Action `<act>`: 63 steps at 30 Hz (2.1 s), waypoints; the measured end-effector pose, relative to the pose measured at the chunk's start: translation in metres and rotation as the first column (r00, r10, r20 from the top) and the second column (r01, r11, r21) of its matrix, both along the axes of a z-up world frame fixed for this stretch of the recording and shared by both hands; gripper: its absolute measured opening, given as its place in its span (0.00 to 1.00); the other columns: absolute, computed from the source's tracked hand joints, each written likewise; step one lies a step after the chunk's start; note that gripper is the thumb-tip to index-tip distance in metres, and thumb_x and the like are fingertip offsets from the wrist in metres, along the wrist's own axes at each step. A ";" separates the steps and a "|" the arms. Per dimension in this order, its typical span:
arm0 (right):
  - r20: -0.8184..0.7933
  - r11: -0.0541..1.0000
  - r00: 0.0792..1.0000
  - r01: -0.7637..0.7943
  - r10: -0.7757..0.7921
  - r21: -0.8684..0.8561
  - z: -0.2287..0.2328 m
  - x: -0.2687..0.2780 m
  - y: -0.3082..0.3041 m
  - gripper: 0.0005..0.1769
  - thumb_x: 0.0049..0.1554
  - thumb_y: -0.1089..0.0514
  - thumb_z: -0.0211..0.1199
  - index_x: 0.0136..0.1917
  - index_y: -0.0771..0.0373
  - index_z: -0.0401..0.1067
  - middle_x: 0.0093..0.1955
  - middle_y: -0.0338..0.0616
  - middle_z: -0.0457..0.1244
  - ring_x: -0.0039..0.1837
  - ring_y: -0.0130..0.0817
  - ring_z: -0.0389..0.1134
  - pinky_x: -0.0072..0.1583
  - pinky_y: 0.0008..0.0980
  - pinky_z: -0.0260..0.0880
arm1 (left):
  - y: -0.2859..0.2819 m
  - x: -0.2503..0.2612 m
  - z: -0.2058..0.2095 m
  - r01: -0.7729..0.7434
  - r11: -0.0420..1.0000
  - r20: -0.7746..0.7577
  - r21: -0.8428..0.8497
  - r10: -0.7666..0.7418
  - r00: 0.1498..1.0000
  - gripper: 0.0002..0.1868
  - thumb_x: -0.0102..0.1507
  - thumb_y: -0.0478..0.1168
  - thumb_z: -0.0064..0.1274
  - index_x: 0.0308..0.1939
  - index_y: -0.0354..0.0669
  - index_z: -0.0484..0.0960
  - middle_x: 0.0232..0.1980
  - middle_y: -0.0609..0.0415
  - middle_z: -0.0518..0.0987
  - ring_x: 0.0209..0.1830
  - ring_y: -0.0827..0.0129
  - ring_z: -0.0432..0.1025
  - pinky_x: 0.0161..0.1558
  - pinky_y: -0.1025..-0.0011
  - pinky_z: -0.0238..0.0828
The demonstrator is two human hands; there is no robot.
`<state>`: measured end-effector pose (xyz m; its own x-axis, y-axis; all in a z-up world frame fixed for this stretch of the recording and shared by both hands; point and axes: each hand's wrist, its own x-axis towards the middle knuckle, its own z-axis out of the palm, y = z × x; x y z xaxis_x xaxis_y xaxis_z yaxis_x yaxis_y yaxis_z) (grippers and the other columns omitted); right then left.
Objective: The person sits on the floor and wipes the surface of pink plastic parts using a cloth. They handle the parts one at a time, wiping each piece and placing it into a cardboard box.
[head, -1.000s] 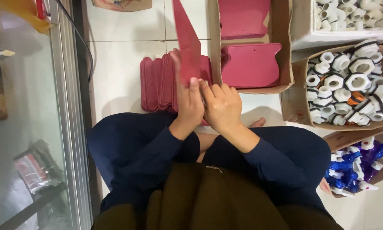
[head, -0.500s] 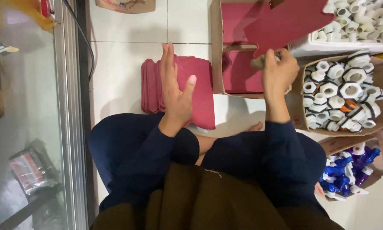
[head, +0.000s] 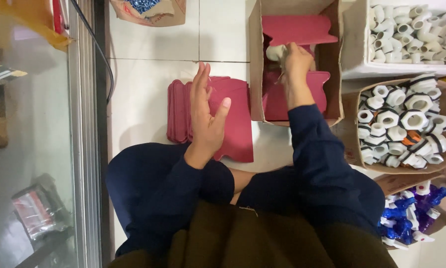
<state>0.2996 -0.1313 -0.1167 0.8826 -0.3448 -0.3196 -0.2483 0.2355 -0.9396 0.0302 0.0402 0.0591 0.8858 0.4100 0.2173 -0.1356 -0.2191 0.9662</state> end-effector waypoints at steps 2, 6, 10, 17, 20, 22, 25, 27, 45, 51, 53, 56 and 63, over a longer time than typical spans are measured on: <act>-0.360 0.947 0.922 -0.232 0.141 -0.224 0.052 -0.007 0.006 0.11 0.54 0.49 0.71 0.38 0.57 0.76 0.31 0.34 0.66 0.31 0.25 0.64 0.33 0.30 0.64 | 0.001 0.002 0.000 0.006 1.000 -0.001 -0.015 -0.006 1.000 0.34 0.74 0.53 0.44 0.80 0.49 0.52 0.84 0.46 0.52 0.85 0.53 0.51 0.78 0.50 0.61; -0.499 0.748 0.770 -0.587 0.397 -0.310 0.081 0.004 -0.019 0.29 0.56 0.47 0.72 0.61 0.68 0.68 0.44 0.34 0.70 0.41 0.20 0.71 0.41 0.23 0.70 | 0.005 0.004 -0.004 0.005 0.999 0.005 -0.044 -0.005 1.000 0.34 0.74 0.52 0.45 0.80 0.48 0.52 0.83 0.46 0.54 0.85 0.53 0.52 0.78 0.50 0.61; -0.610 -0.036 0.726 -0.633 0.317 -0.773 0.066 0.026 -0.038 0.20 0.59 0.38 0.67 0.55 0.51 0.82 0.51 0.49 0.72 0.54 0.50 0.74 0.51 0.50 0.73 | 0.006 0.005 -0.009 0.003 0.998 0.019 -0.065 -0.002 1.000 0.34 0.74 0.50 0.48 0.80 0.50 0.52 0.83 0.46 0.54 0.84 0.51 0.55 0.79 0.50 0.62; -0.803 -0.805 0.564 -0.376 0.194 -0.459 0.047 0.058 -0.018 0.21 0.55 0.62 0.62 0.61 0.48 0.80 0.57 0.39 0.74 0.56 0.45 0.77 0.42 0.43 0.76 | 0.005 0.008 -0.003 -0.011 0.999 -0.044 -0.046 0.009 0.999 0.34 0.73 0.45 0.49 0.80 0.47 0.52 0.80 0.44 0.57 0.82 0.47 0.58 0.76 0.51 0.65; -0.822 -0.900 0.538 -0.244 0.185 -0.362 0.005 0.063 -0.025 0.19 0.58 0.62 0.59 0.59 0.45 0.80 0.53 0.32 0.75 0.55 0.35 0.77 0.44 0.33 0.71 | 0.005 0.009 -0.007 -0.030 0.998 -0.060 -0.057 0.027 0.998 0.34 0.72 0.44 0.50 0.79 0.49 0.54 0.79 0.43 0.59 0.81 0.46 0.59 0.75 0.51 0.64; -0.821 -0.906 0.531 -0.212 0.209 -0.367 0.006 0.062 -0.026 0.17 0.58 0.61 0.59 0.55 0.43 0.81 0.50 0.31 0.75 0.52 0.36 0.78 0.41 0.33 0.70 | 0.006 0.011 -0.011 -0.029 0.998 -0.056 -0.055 0.026 0.998 0.34 0.72 0.44 0.51 0.80 0.50 0.54 0.78 0.43 0.60 0.81 0.47 0.60 0.75 0.53 0.65; -0.816 -0.912 0.535 -0.184 0.219 -0.366 0.014 0.062 -0.026 0.15 0.63 0.53 0.55 0.54 0.41 0.82 0.50 0.30 0.75 0.50 0.35 0.78 0.41 0.34 0.70 | 0.005 0.011 -0.007 -0.030 0.998 -0.059 -0.052 0.027 0.998 0.34 0.72 0.45 0.50 0.79 0.50 0.54 0.77 0.44 0.61 0.80 0.47 0.61 0.74 0.53 0.66; -0.812 -0.914 0.546 -0.186 0.208 -0.360 0.015 0.065 -0.027 0.17 0.68 0.47 0.51 0.56 0.40 0.82 0.53 0.29 0.75 0.51 0.33 0.78 0.44 0.36 0.70 | 0.005 0.011 -0.004 -0.035 0.998 -0.066 -0.048 0.032 0.997 0.33 0.73 0.46 0.50 0.79 0.50 0.55 0.77 0.45 0.61 0.81 0.47 0.61 0.75 0.53 0.67; -0.127 -0.099 0.556 -0.080 0.821 -0.992 0.161 -0.090 -0.006 0.17 0.58 0.54 0.69 0.60 0.59 0.81 0.49 0.43 0.74 0.44 0.37 0.75 0.41 0.37 0.75 | 0.056 -0.009 0.009 -0.225 0.947 0.099 -0.227 0.253 0.962 0.33 0.73 0.56 0.52 0.77 0.51 0.60 0.81 0.52 0.61 0.81 0.52 0.64 0.77 0.60 0.67; -0.529 -0.266 0.256 -0.642 0.809 -0.719 0.106 -0.241 0.052 0.27 0.54 0.41 0.67 0.61 0.57 0.77 0.57 0.43 0.72 0.54 0.40 0.75 0.52 0.41 0.75 | 0.071 -0.019 0.011 -0.314 0.922 0.154 -0.227 0.352 0.923 0.23 0.76 0.43 0.50 0.74 0.53 0.66 0.77 0.53 0.67 0.77 0.52 0.71 0.78 0.57 0.68; -0.538 -0.408 0.403 -0.368 0.740 -0.836 0.060 -0.278 0.056 0.37 0.51 0.19 0.61 0.52 0.52 0.71 0.38 0.46 0.70 0.39 0.51 0.73 0.37 0.49 0.69 | 0.072 -0.021 0.009 -0.333 0.908 0.140 -0.253 0.375 0.917 0.22 0.74 0.39 0.49 0.72 0.51 0.66 0.75 0.51 0.68 0.74 0.52 0.72 0.75 0.59 0.71; -0.579 -0.404 0.461 -0.426 0.673 -0.809 0.056 -0.299 0.068 0.55 0.41 0.19 0.73 0.66 0.58 0.64 0.39 0.46 0.69 0.38 0.49 0.73 0.37 0.47 0.71 | 0.073 -0.023 0.001 -0.325 0.904 0.157 -0.277 0.377 0.913 0.22 0.74 0.39 0.49 0.72 0.52 0.66 0.75 0.52 0.69 0.74 0.53 0.73 0.74 0.59 0.71; -0.624 -0.331 0.467 -0.566 0.627 -0.755 0.066 -0.304 0.068 0.59 0.43 0.31 0.74 0.80 0.48 0.51 0.49 0.50 0.69 0.49 0.53 0.72 0.46 0.49 0.73 | 0.068 -0.017 -0.009 -0.300 0.899 0.137 -0.320 0.357 0.924 0.22 0.73 0.38 0.51 0.71 0.53 0.68 0.75 0.54 0.69 0.72 0.55 0.73 0.71 0.62 0.74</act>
